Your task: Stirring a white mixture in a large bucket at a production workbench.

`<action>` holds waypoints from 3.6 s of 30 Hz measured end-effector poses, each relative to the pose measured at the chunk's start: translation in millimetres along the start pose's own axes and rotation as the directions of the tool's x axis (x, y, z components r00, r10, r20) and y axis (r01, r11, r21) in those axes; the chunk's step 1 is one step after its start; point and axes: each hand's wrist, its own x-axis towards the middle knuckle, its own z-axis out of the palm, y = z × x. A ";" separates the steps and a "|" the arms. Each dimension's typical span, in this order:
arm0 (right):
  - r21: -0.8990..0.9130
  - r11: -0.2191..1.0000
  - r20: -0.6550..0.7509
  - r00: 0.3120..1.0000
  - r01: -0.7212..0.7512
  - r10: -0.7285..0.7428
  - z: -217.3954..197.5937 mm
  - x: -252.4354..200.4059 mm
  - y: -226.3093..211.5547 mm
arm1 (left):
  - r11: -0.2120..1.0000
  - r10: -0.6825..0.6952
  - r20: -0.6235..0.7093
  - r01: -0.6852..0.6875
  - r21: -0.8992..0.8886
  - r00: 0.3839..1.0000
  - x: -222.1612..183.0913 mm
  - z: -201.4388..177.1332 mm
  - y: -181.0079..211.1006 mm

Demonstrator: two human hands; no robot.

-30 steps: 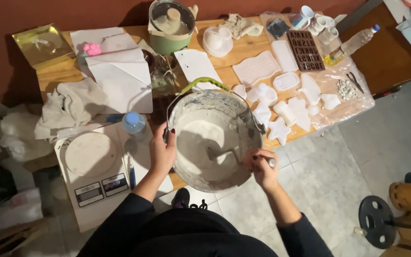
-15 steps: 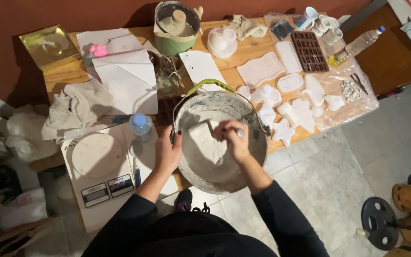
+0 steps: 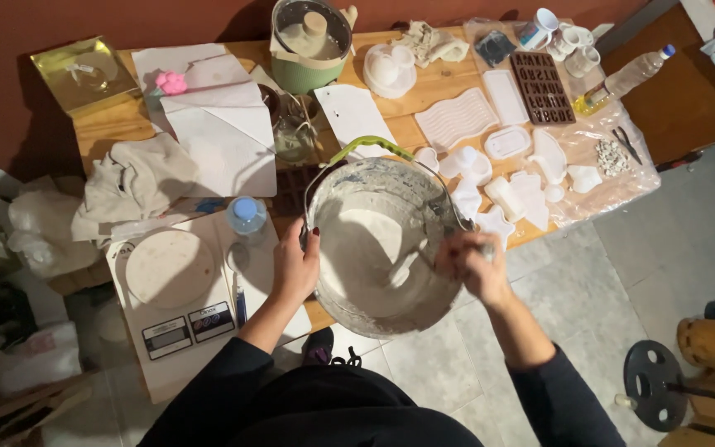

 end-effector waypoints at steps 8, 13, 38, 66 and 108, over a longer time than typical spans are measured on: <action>-0.026 0.978 -0.032 0.977 0.209 -0.209 30.6 73.1 48.2 | 1.000 -0.003 0.012 0.003 -0.010 1.000 0.9 -3.6 4.8; -0.083 0.975 -0.035 0.977 0.207 -0.211 18.5 25.1 53.9 | 1.000 0.004 0.027 -0.004 -0.018 1.000 -1.6 -5.2 9.7; 0.221 0.890 -0.596 0.778 0.400 -0.202 40.3 45.0 72.3 | 1.000 -0.006 -0.058 0.006 -0.011 0.998 -1.0 -1.3 14.1; 0.068 0.973 -0.179 0.962 0.219 -0.204 53.6 107.9 73.4 | 0.997 -0.062 -0.009 0.062 -0.047 0.998 -2.2 -2.4 15.3; -0.123 0.992 -0.673 0.732 0.031 -0.107 51.1 -49.3 88.5 | 1.000 -0.022 0.082 0.021 0.003 0.996 5.3 -2.4 -4.0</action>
